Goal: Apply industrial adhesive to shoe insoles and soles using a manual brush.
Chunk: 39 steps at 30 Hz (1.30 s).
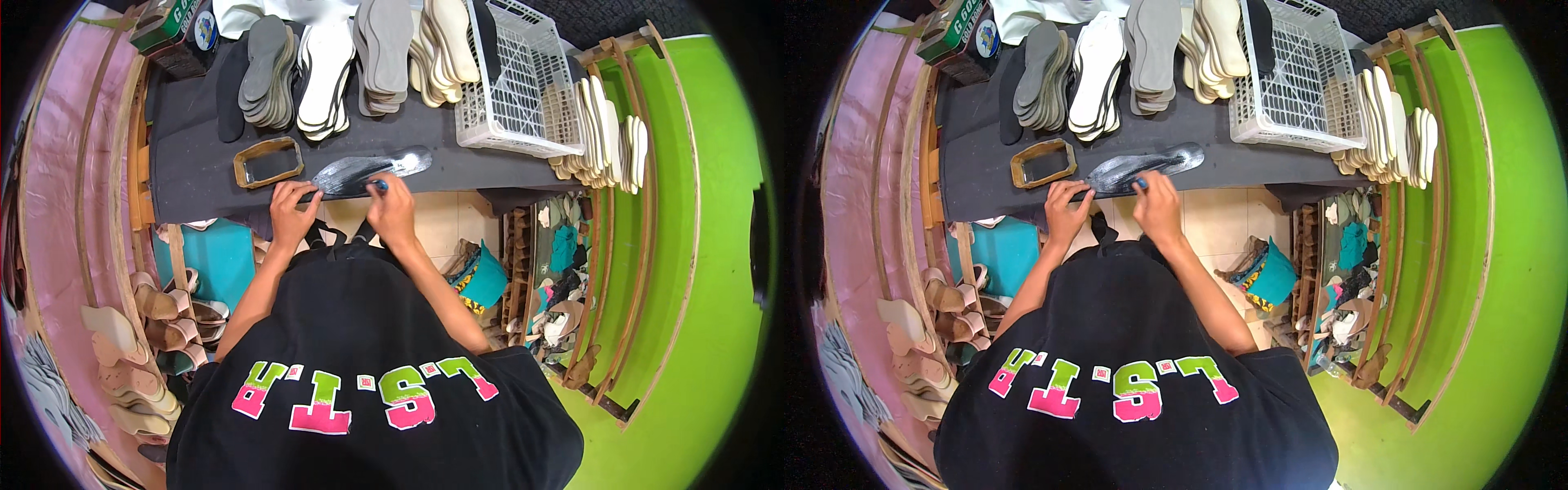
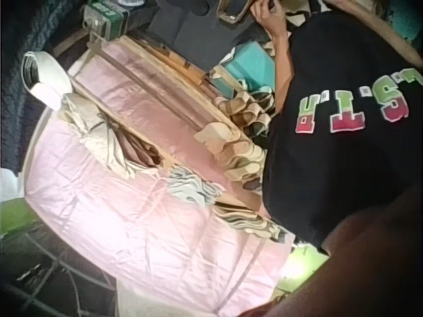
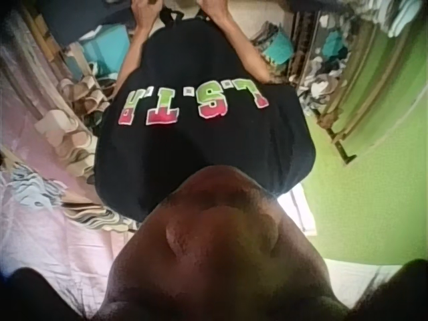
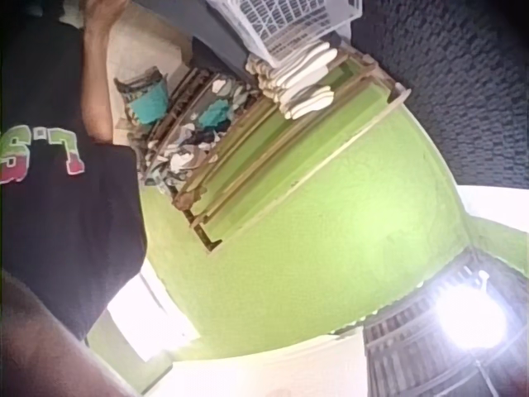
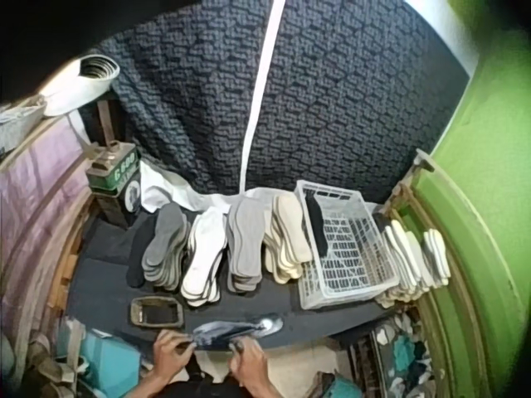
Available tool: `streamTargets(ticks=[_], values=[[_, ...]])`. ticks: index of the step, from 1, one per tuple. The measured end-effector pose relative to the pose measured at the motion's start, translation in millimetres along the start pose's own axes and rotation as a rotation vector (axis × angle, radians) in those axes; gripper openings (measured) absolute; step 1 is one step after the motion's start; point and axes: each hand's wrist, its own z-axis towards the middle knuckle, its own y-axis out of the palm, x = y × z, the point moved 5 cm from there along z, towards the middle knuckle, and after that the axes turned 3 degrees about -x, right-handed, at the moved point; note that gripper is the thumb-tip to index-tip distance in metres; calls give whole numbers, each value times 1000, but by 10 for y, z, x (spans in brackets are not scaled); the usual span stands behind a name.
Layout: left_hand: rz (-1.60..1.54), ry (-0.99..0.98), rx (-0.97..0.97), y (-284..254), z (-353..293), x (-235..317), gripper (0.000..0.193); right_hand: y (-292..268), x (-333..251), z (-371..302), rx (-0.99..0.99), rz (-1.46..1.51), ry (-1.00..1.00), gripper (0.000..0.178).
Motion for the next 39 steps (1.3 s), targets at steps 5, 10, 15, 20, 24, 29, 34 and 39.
streamTargets(ticks=[5,10,15,20,24,29,34,39], values=[[31,55,-41,-30,-36,-30,22,-379,429,232,148,0,232,11],[34,107,-104,-48,-144,5,35,-723,795,533,332,-13,289,13],[50,93,-139,0,-175,-35,40,-84,339,487,99,-238,117,22],[32,77,-136,-14,-172,-110,31,-52,312,557,43,-78,19,17],[26,70,-135,-10,-156,-102,29,-582,662,840,271,-86,255,12],[49,94,-112,-10,-139,-95,27,-229,499,799,172,-147,171,18],[46,83,-114,-27,-132,-99,27,94,336,562,63,-15,146,17],[40,78,-122,-42,-111,-61,27,-644,822,666,375,-21,297,11]])
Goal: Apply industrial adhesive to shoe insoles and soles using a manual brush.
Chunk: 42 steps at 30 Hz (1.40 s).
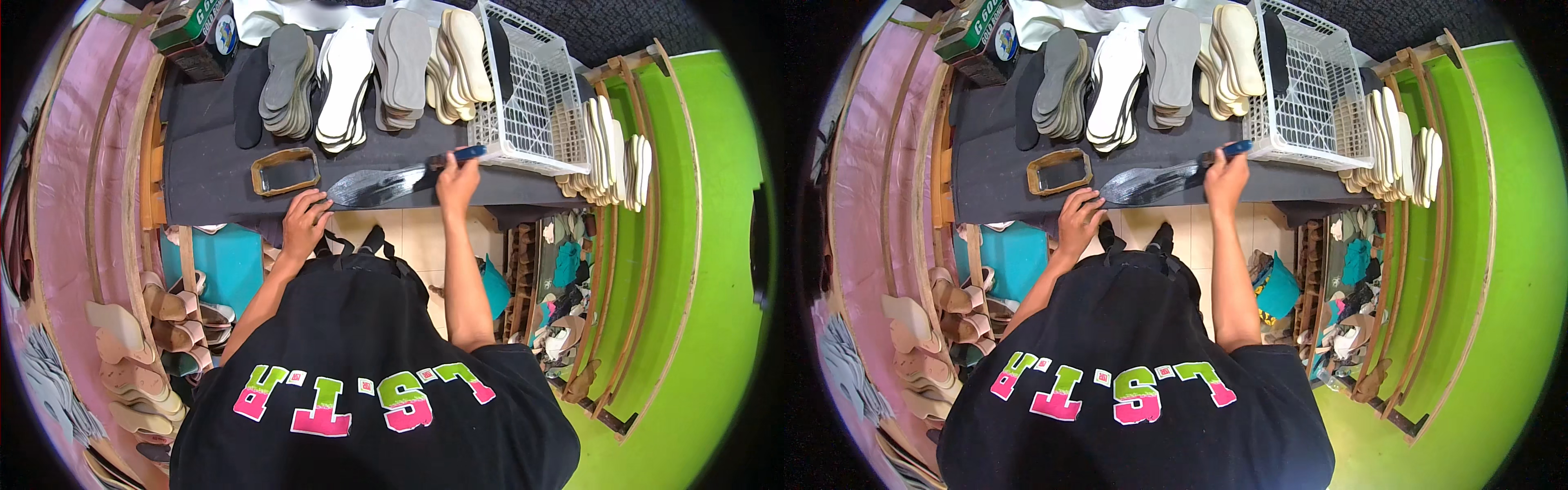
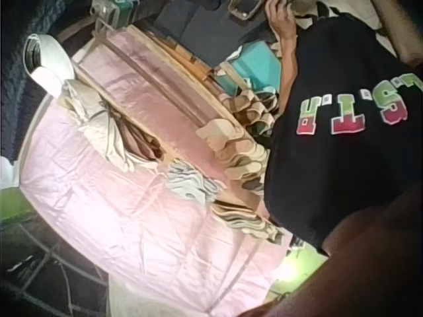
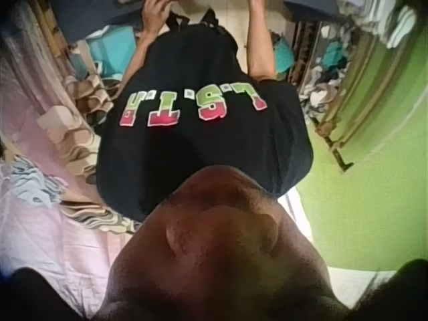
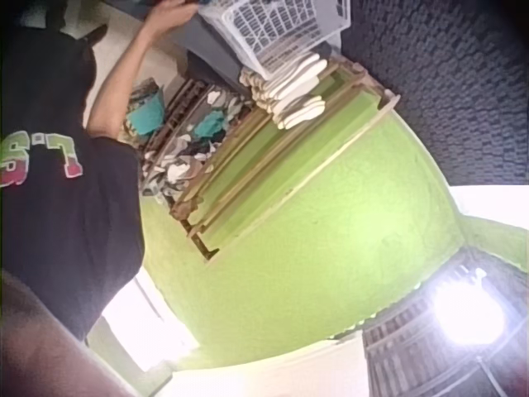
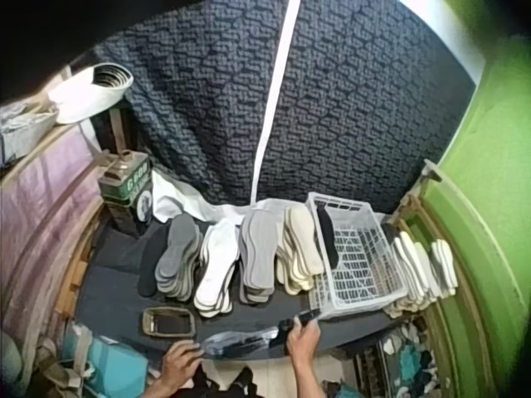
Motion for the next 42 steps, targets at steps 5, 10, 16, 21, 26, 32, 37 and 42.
streamTargets(ticks=[5,10,16,21,26,32,37,42], values=[[-24,-15,-29,41,-16,-40,29,34,-44,-26,-50,-158,-84,11],[-1,-7,-26,20,-38,-54,28,248,-213,-139,-126,-96,-83,11],[7,-26,-9,23,-26,-32,29,-182,52,-87,1,-135,-21,14],[11,-11,-18,30,-11,-21,29,-59,-79,-186,-36,-286,-161,21],[14,-14,-19,18,-15,-10,28,416,-581,-455,-300,-134,-401,23],[12,-29,-19,21,-30,-25,29,181,-99,-87,-94,21,31,15],[20,-37,-17,3,-12,-17,29,-64,99,113,33,-79,171,21],[38,22,-2,-18,29,26,23,-87,56,132,5,-234,46,24]])
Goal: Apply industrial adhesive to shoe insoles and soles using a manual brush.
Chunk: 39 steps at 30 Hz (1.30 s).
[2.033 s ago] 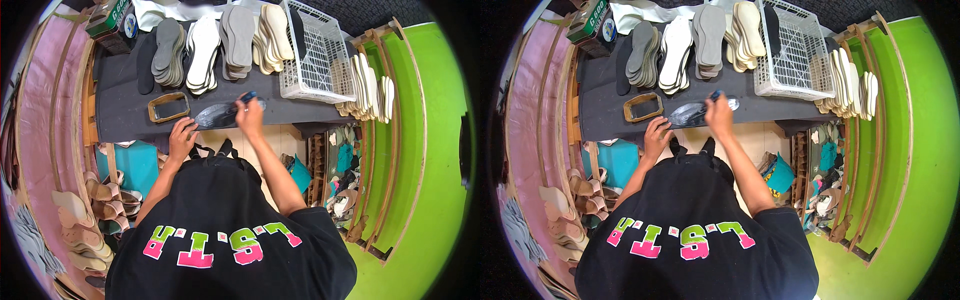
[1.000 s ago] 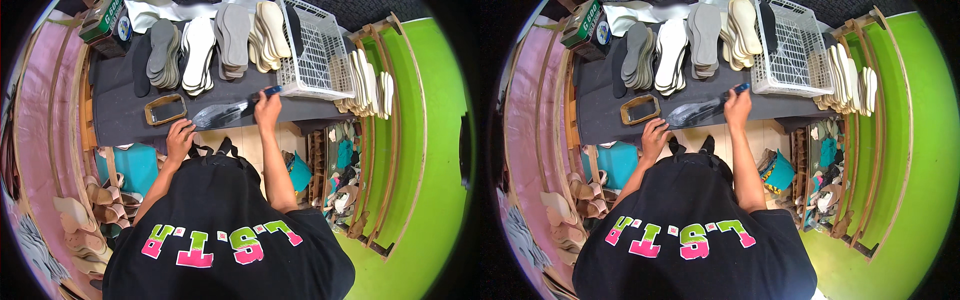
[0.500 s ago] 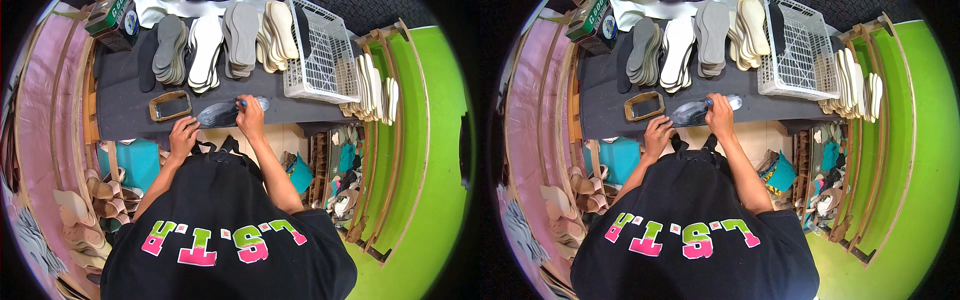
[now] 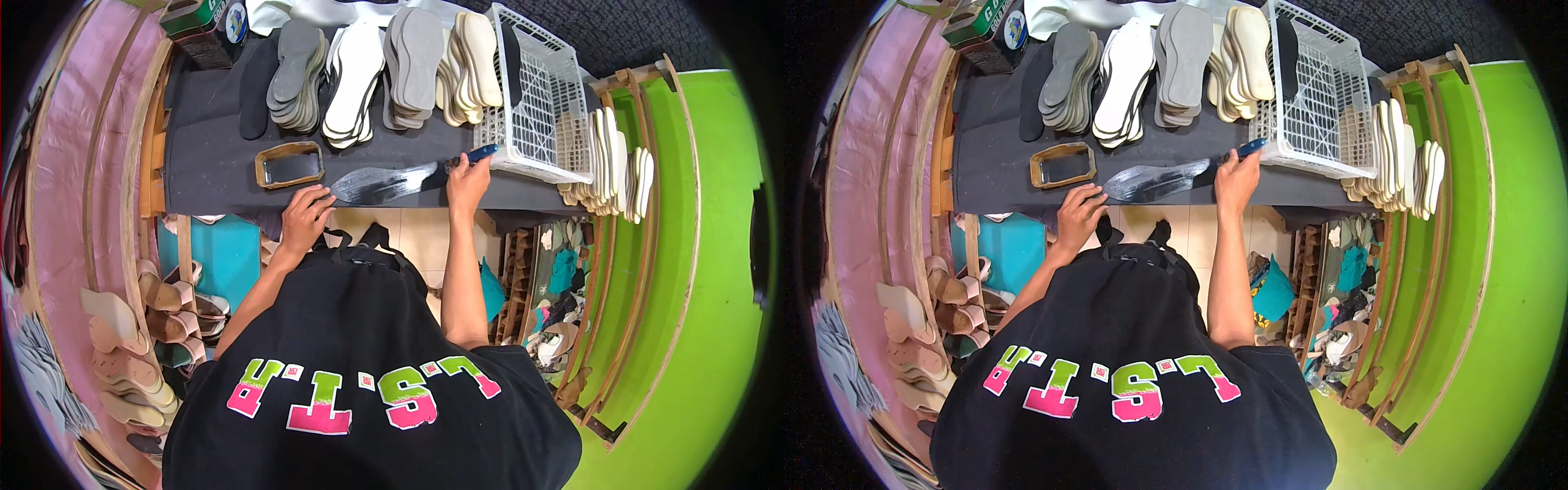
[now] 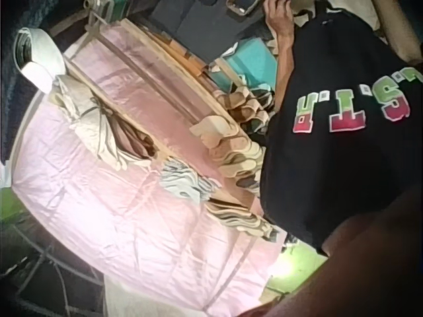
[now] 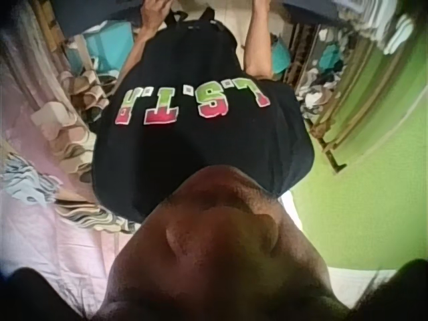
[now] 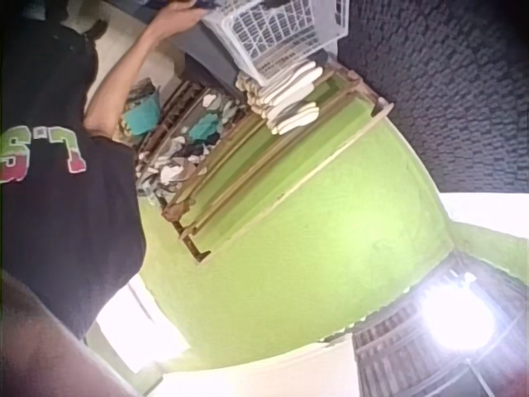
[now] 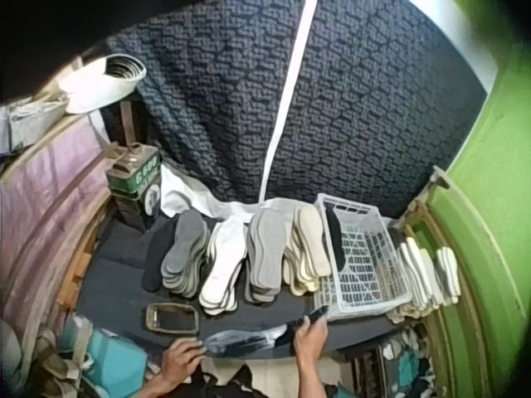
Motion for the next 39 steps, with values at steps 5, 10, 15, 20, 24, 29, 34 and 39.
streamTargets(ticks=[5,10,15,20,24,29,34,39], values=[[-1,-1,0,21,-26,-30,24,129,-318,-86,-53,-168,-273,22],[-6,-26,0,36,-69,-51,29,223,-141,-243,-202,170,-149,17],[-12,-35,4,48,-66,-48,30,50,297,-365,104,485,101,16],[-25,-28,-3,45,-48,-54,29,241,-641,-930,-261,-36,-559,40],[-9,-33,-15,35,-47,-52,30,555,-833,-1199,-477,249,-364,20],[-1,-24,18,2,-32,-10,25,325,-5,-730,-193,506,134,15],[-30,-3,12,4,0,-15,25,-47,-109,-594,-121,145,-100,15],[-25,-14,10,13,-15,-33,25,444,-904,-1391,-414,149,-589,34]])
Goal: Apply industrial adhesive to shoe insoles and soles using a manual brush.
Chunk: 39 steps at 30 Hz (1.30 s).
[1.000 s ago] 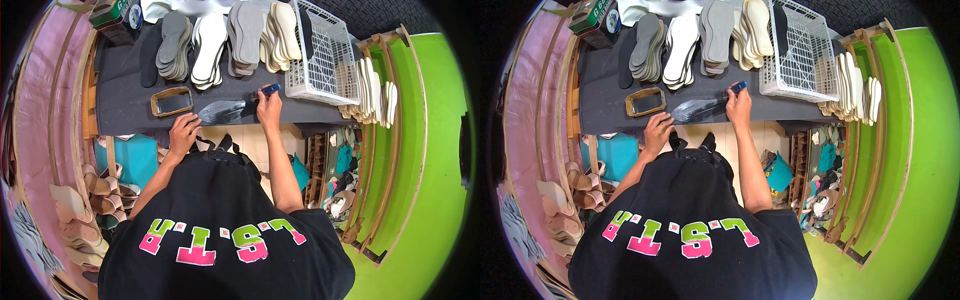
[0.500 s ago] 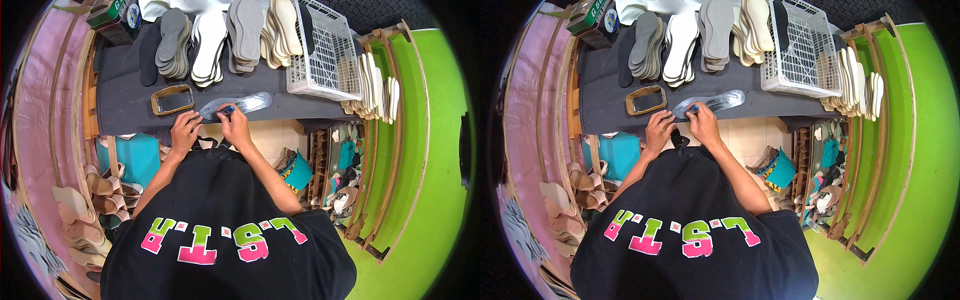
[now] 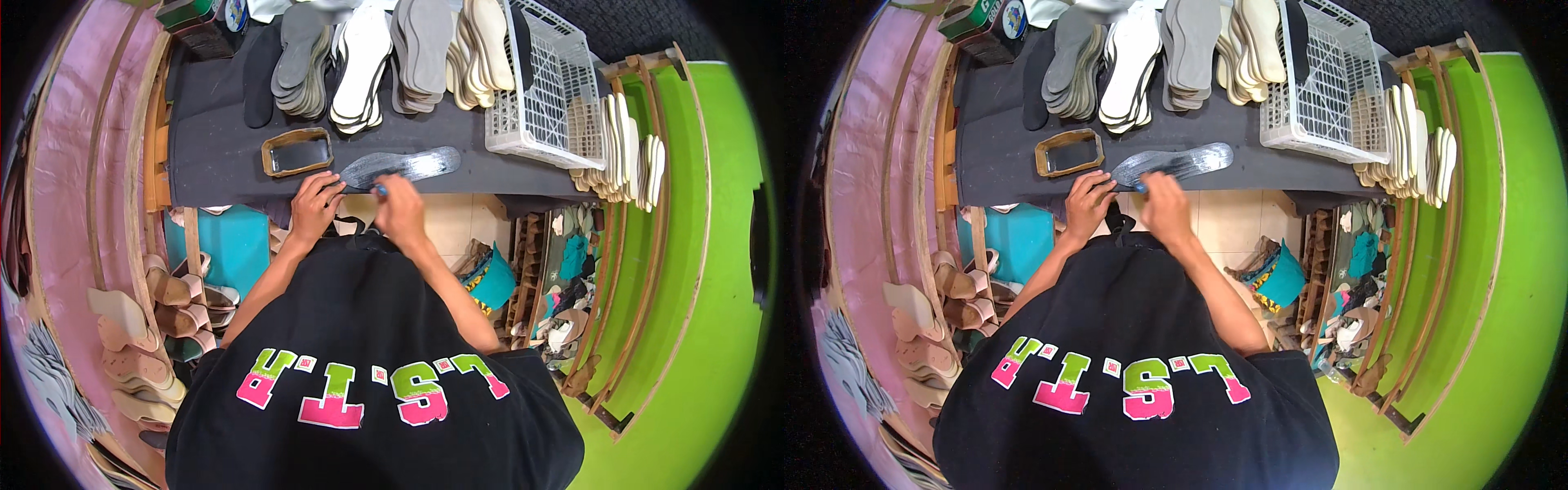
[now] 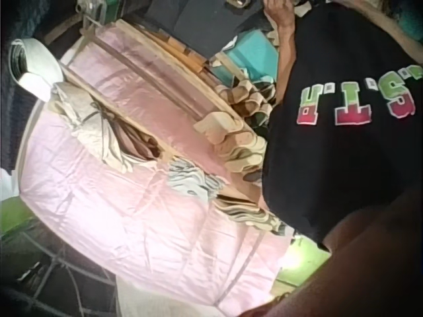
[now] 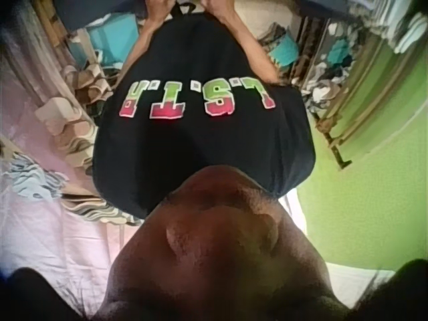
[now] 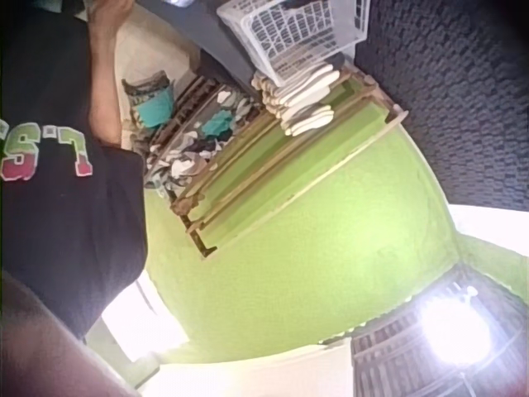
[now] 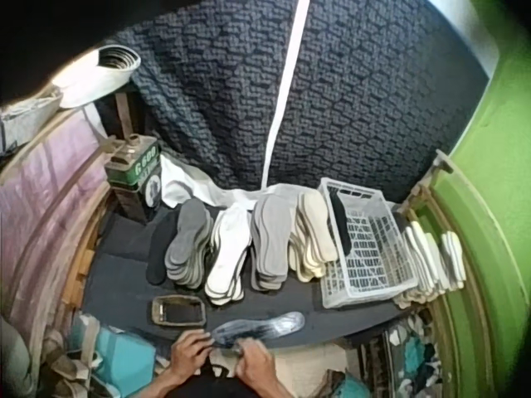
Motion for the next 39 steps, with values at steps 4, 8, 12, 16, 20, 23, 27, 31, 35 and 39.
streamTargets(ticks=[4,8,12,16,20,23,27,31,35,39], values=[[29,-3,11,-25,-33,-6,25,-133,480,-16,128,295,365,17],[30,-4,-7,-3,-26,-24,30,-682,1043,-149,436,198,557,12],[-22,26,-12,2,-7,-21,29,-369,652,-46,170,-142,249,17],[-10,-26,-8,22,-22,-61,40,127,1,185,-17,98,-104,18],[-37,-64,-5,28,-48,-99,43,-55,417,377,107,254,380,15],[-69,-87,-13,25,-38,-85,40,-233,513,369,159,147,485,17],[-76,-55,5,39,-20,-88,37,134,-22,380,12,-88,-12,22],[-54,-39,13,27,-51,-94,46,334,90,360,-21,170,186,19],[-63,-93,12,14,-46,-71,44,-21,390,491,123,200,450,18],[-71,-46,14,48,-24,-70,44,121,250,434,153,47,257,18]])
